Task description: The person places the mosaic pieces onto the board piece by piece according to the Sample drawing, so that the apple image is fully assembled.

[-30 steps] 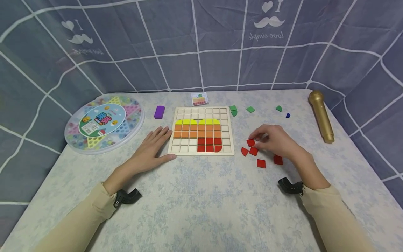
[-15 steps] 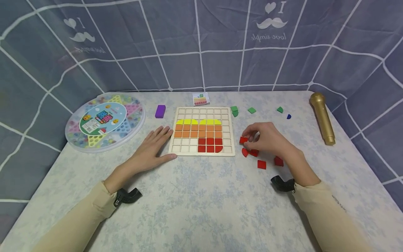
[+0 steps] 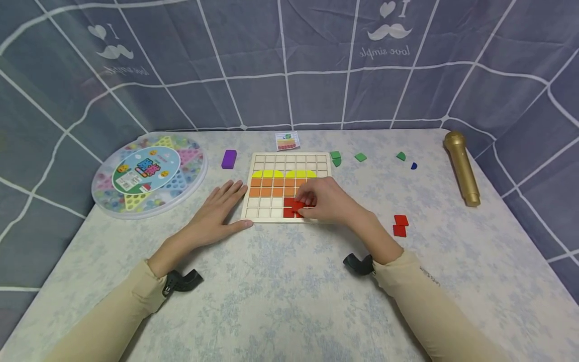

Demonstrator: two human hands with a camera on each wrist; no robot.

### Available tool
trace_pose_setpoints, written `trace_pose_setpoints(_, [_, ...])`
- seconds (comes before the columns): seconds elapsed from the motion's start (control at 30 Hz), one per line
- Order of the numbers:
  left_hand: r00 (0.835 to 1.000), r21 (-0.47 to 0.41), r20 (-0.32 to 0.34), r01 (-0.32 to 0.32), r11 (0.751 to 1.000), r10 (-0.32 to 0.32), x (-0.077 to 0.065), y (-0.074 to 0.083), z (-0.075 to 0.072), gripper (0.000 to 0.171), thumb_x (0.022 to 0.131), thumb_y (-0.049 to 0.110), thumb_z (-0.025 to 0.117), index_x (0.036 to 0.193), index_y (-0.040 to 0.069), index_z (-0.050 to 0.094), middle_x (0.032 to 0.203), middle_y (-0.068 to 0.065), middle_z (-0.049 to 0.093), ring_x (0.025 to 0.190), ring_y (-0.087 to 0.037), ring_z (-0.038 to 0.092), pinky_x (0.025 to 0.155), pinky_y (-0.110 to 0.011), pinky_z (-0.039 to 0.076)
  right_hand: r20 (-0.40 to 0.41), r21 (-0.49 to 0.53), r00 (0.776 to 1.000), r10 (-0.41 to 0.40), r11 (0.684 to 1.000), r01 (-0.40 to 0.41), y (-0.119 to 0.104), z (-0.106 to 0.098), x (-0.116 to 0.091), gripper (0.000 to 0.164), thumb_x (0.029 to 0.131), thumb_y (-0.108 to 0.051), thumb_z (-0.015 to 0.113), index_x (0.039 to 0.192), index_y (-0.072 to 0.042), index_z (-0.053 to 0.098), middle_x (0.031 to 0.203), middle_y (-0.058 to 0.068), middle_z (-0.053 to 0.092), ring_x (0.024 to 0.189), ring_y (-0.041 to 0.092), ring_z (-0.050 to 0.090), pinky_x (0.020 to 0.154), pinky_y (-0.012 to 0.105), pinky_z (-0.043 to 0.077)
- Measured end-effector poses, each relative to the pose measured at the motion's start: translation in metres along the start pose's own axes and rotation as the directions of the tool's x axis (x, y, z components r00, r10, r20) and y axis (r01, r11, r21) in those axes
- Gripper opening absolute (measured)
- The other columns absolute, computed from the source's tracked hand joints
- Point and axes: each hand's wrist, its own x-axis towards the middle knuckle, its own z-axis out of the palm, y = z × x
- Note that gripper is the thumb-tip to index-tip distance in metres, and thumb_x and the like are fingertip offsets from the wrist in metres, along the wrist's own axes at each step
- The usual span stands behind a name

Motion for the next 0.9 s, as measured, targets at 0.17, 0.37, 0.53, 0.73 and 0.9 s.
trace_pose_setpoints(0.17, [1.0, -0.002, 0.003, 0.005, 1.0, -0.005, 0.001, 0.001, 0.0, 0.096, 0.099, 0.055, 0.067, 0.169, 0.009, 0.02, 0.177, -0.014, 0.015, 0.165, -0.034, 0.005, 0.134, -0.055, 0.001, 0.029, 0.037, 0.999, -0.044, 0.998, 0.043, -0.015, 0.018, 0.015, 0.014, 0.086, -0.008, 0.084, 0.098, -0.009, 0.08, 0.09, 0.002, 0.074, 0.08, 0.02, 0.066, 0.072, 0.032, 0.058])
trace_pose_setpoints(0.37, [1.0, -0.001, 0.005, 0.011, 1.0, -0.011, 0.001, 0.002, 0.0, 0.097, 0.098, 0.056, 0.067, 0.169, 0.01, 0.021, 0.177, -0.013, 0.014, 0.165, -0.034, 0.004, 0.133, -0.057, 0.002, 0.049, 0.032, 0.998, -0.043, 0.999, 0.042, -0.025, 0.026, 0.021, 0.013, 0.087, -0.009, 0.085, 0.099, -0.01, 0.08, 0.091, 0.001, 0.073, 0.081, 0.019, 0.063, 0.073, 0.03, 0.057])
trace_pose_setpoints(0.53, [1.0, -0.002, -0.002, 0.0, 1.0, 0.0, 0.002, 0.002, 0.0, 0.096, 0.098, 0.055, 0.068, 0.169, 0.009, 0.021, 0.177, -0.014, 0.015, 0.165, -0.035, 0.005, 0.133, -0.057, 0.002, 0.042, 0.016, 0.998, -0.038, 0.999, 0.038, -0.027, 0.029, 0.021, 0.012, 0.088, -0.01, 0.086, 0.099, -0.01, 0.081, 0.094, 0.002, 0.075, 0.082, 0.019, 0.064, 0.075, 0.032, 0.059])
trace_pose_setpoints(0.73, [1.0, -0.001, 0.0, 0.003, 1.0, -0.003, 0.001, 0.002, 0.0, 0.096, 0.098, 0.055, 0.068, 0.169, 0.009, 0.021, 0.177, -0.014, 0.015, 0.165, -0.035, 0.005, 0.133, -0.058, 0.002, 0.027, 0.025, 0.999, -0.039, 0.999, 0.039, -0.024, 0.027, 0.015, 0.012, 0.088, -0.011, 0.086, 0.099, -0.011, 0.081, 0.096, -0.001, 0.074, 0.083, 0.018, 0.064, 0.076, 0.033, 0.059])
trace_pose_setpoints(0.9, [1.0, 0.003, -0.002, 0.0, 1.0, 0.0, 0.0, 0.002, 0.0, 0.096, 0.099, 0.054, 0.067, 0.169, 0.008, 0.021, 0.177, -0.015, 0.015, 0.165, -0.035, 0.005, 0.133, -0.057, 0.002, -0.009, 0.035, 1.0, -0.015, 0.999, 0.015, -0.013, 0.014, 0.001, 0.01, 0.089, -0.011, 0.085, 0.099, -0.012, 0.081, 0.094, -0.005, 0.074, 0.081, 0.015, 0.064, 0.074, 0.033, 0.058])
